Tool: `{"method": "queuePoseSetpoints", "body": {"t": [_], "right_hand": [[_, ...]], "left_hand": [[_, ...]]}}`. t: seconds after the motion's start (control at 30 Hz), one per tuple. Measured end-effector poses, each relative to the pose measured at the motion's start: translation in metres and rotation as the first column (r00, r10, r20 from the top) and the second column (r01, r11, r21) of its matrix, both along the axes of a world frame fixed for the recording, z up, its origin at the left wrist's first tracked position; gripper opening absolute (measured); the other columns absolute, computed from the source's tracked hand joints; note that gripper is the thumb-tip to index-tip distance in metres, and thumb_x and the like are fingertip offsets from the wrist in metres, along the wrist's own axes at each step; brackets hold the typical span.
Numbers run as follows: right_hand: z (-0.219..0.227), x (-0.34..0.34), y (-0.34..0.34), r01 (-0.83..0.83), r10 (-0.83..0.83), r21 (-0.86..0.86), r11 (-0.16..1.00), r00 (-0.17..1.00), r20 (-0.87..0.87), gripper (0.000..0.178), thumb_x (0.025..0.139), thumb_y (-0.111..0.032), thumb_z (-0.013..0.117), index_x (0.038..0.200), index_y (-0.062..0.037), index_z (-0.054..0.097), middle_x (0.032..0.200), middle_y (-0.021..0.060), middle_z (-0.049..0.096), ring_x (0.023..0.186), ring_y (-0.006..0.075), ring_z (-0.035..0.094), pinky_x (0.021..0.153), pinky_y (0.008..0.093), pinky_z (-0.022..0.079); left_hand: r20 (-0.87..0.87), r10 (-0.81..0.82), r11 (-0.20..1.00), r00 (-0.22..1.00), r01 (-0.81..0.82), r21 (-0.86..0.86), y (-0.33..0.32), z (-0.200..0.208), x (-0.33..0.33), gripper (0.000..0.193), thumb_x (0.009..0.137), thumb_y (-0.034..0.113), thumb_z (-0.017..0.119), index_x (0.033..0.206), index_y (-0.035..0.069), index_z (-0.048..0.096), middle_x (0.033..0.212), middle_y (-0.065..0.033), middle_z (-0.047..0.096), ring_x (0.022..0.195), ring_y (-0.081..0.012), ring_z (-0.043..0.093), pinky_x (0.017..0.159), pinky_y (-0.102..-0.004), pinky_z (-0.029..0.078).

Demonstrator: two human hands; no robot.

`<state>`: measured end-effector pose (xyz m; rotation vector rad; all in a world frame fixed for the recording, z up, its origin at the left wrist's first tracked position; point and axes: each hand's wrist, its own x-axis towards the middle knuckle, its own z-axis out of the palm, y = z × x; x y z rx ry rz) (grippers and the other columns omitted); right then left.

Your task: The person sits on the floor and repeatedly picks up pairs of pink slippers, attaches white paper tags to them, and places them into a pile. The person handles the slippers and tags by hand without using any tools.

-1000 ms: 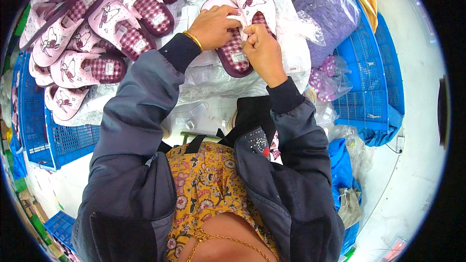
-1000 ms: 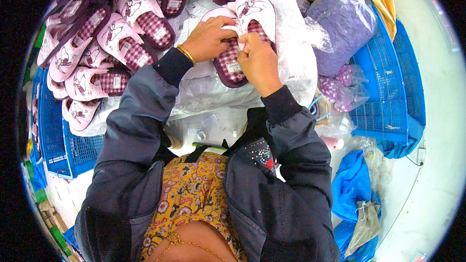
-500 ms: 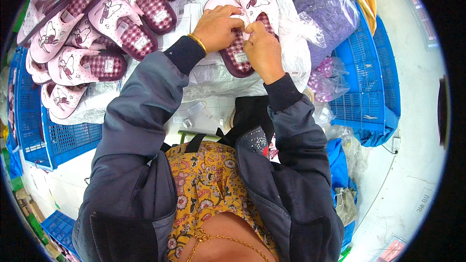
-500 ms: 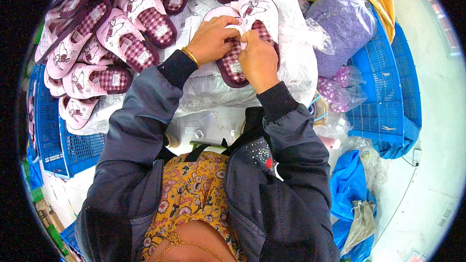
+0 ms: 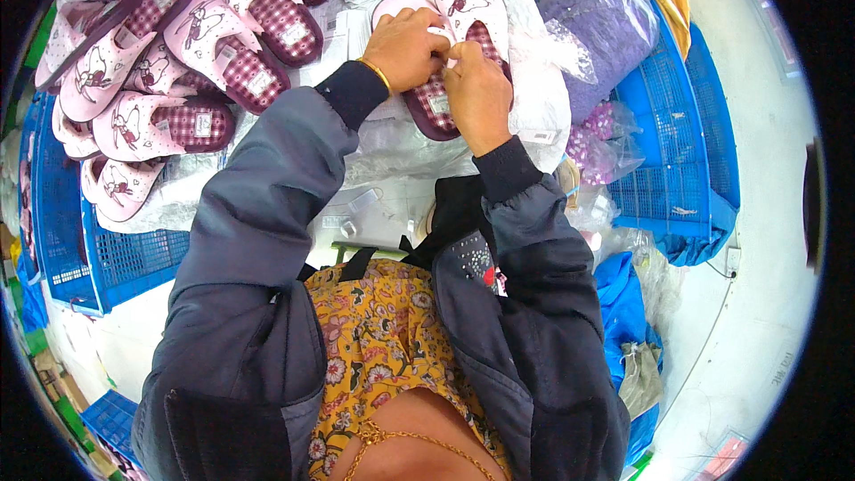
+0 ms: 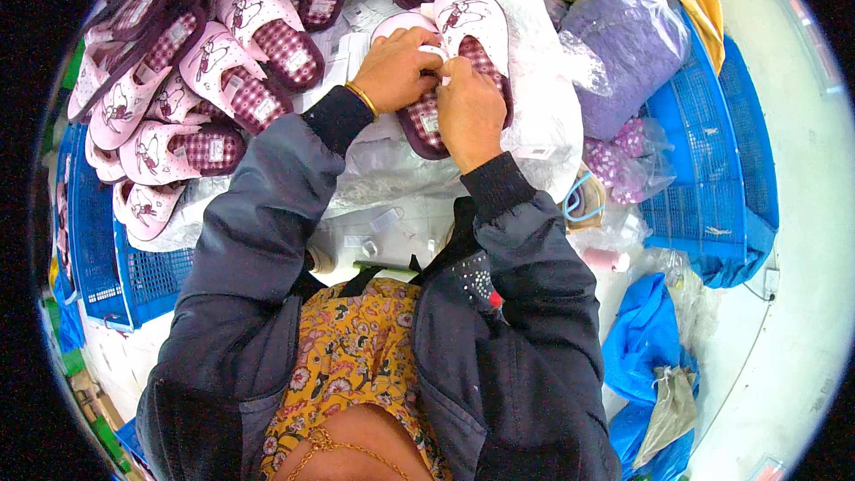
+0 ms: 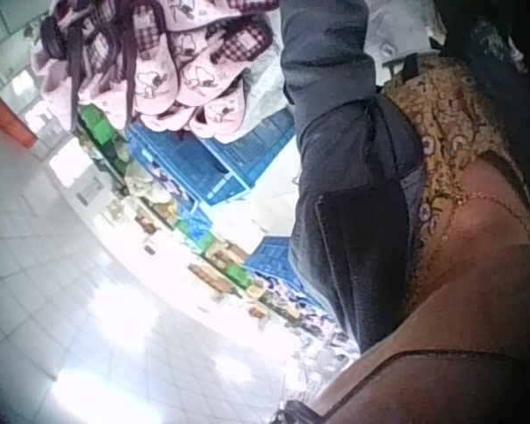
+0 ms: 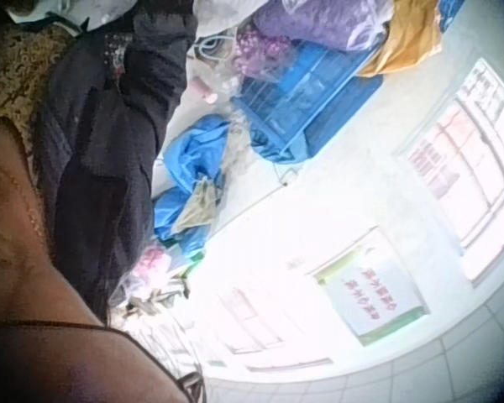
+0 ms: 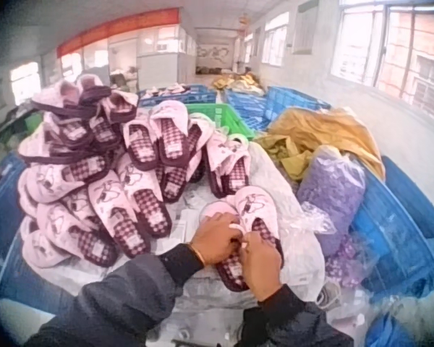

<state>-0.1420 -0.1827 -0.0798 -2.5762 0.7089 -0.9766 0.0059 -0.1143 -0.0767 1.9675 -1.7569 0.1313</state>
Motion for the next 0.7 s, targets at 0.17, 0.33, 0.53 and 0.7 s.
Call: {"method": "queuePoseSetpoints", "body": {"t": [0.17, 0.33, 0.53, 0.7], "right_hand": [[0.004, -0.002, 0.000, 0.001, 0.001, 0.098, 0.995, 1.000, -0.019, 0.023, 0.076, -0.006, 0.069, 0.096, -0.0072, 0.057, 0.086, 0.0155, 0.066, 0.081, 0.0365, 0.063, 0.070, 0.0449, 0.050], [0.009, -0.004, -0.007, -0.037, 0.038, 0.079, 0.996, 0.999, -0.008, 0.031, 0.072, -0.006, 0.074, 0.098, -0.0074, 0.057, 0.099, 0.0170, 0.061, 0.089, 0.0374, 0.062, 0.072, 0.0456, 0.051], [0.021, -0.023, -0.027, -0.170, 0.151, 0.319, 0.933, 0.985, 0.082, 0.030, 0.074, -0.009, 0.075, 0.100, -0.0052, 0.060, 0.097, 0.0171, 0.062, 0.084, 0.0334, 0.064, 0.072, 0.0404, 0.052], [0.065, -0.078, -0.014, -0.118, 0.060, 0.251, 0.961, 0.972, 0.227, 0.020, 0.081, -0.008, 0.070, 0.100, -0.0050, 0.064, 0.096, 0.0122, 0.064, 0.079, 0.0244, 0.065, 0.070, 0.0343, 0.051]], "left_hand": [[0.077, -0.055, 0.994, 0.995, 0.048, 0.096, -0.003, 0.010, 0.003, 0.016, 0.079, 0.016, 0.065, 0.093, 0.011, 0.070, 0.118, -0.0082, 0.058, 0.112, -0.0295, 0.053, 0.090, -0.0436, 0.042], [0.254, -0.106, 0.992, 0.961, 0.085, 0.092, -0.003, 0.009, 0.004, 0.022, 0.079, 0.010, 0.061, 0.099, 0.006, 0.066, 0.111, -0.0116, 0.057, 0.108, -0.0316, 0.056, 0.086, -0.0420, 0.047], [0.001, -0.138, 0.989, 0.990, 0.138, -0.050, 0.003, 0.024, 0.012, 0.014, 0.080, 0.011, 0.057, 0.089, 0.004, 0.065, 0.105, -0.0120, 0.058, 0.101, -0.0303, 0.058, 0.087, -0.0402, 0.048], [0.053, -0.053, 0.925, 0.997, 0.069, -0.373, 0.025, 0.039, 0.005, 0.009, 0.080, 0.009, 0.060, 0.086, 0.003, 0.060, 0.100, -0.0120, 0.058, 0.094, -0.0323, 0.058, 0.083, -0.0396, 0.048]]}}
